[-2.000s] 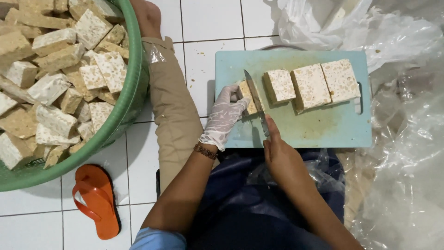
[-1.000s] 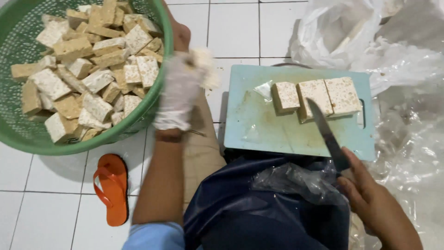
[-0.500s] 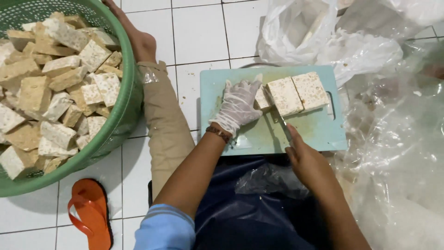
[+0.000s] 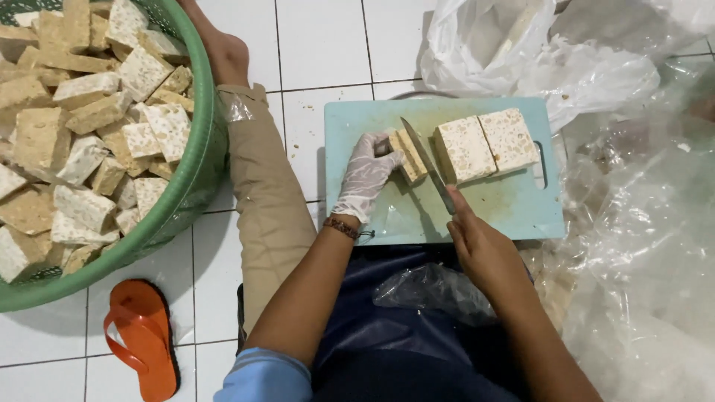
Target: Cutting large blocks of tempeh into smaller rectangular pieces using a knife on a cutting board.
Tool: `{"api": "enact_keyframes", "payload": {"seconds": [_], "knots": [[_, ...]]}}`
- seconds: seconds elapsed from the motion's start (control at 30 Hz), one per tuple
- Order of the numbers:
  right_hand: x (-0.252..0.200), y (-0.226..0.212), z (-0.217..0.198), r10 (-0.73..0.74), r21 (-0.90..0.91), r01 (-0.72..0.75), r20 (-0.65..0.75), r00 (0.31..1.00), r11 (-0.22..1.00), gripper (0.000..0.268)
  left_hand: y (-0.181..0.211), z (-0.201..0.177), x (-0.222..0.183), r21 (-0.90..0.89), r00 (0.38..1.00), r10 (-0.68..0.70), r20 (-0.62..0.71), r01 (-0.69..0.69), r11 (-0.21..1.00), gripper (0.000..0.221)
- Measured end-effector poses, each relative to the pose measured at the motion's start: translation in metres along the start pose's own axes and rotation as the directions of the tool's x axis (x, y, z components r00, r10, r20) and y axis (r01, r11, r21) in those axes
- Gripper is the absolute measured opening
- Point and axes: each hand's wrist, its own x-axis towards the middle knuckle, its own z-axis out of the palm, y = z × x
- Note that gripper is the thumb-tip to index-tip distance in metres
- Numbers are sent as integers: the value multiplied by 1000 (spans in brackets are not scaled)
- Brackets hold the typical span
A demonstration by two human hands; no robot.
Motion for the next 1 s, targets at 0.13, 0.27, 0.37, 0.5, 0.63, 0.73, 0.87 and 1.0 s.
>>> {"api": "enact_keyframes", "payload": {"seconds": [0.13,0.27,0.37,0.5,0.63,0.73,0.87,1.0], "knots": [[13,1,8,-65,-93,65,-3,998,994,56,-4,4,3,24,999,-39,-8,39,999,51],[15,-5,7,-103,-257,98,-4,995,961,60,2,4,-5,12,999,-44,-9,44,999,49],[22,1,14,-116,-214,113,1,993,970,61,5,-3,-8,64,1000,-24,-8,25,998,46],[34,20,38,-192,-282,183,-5,981,942,63,17,-15,-20,32,995,99,3,-99,995,48],[24,16,22,-108,-200,119,64,992,973,64,68,-35,-62,644,764,483,428,-632,430,78],[-4,20,-3,45,-128,-21,185,982,991,65,37,-6,-18,743,653,504,565,-668,33,61],[-43,35,-47,397,11,-412,243,885,911,61,65,-19,-15,775,720,328,611,-628,-66,36],[-59,51,-58,549,3,-556,152,822,831,63,80,-118,-65,784,757,547,358,-561,264,29]]}}
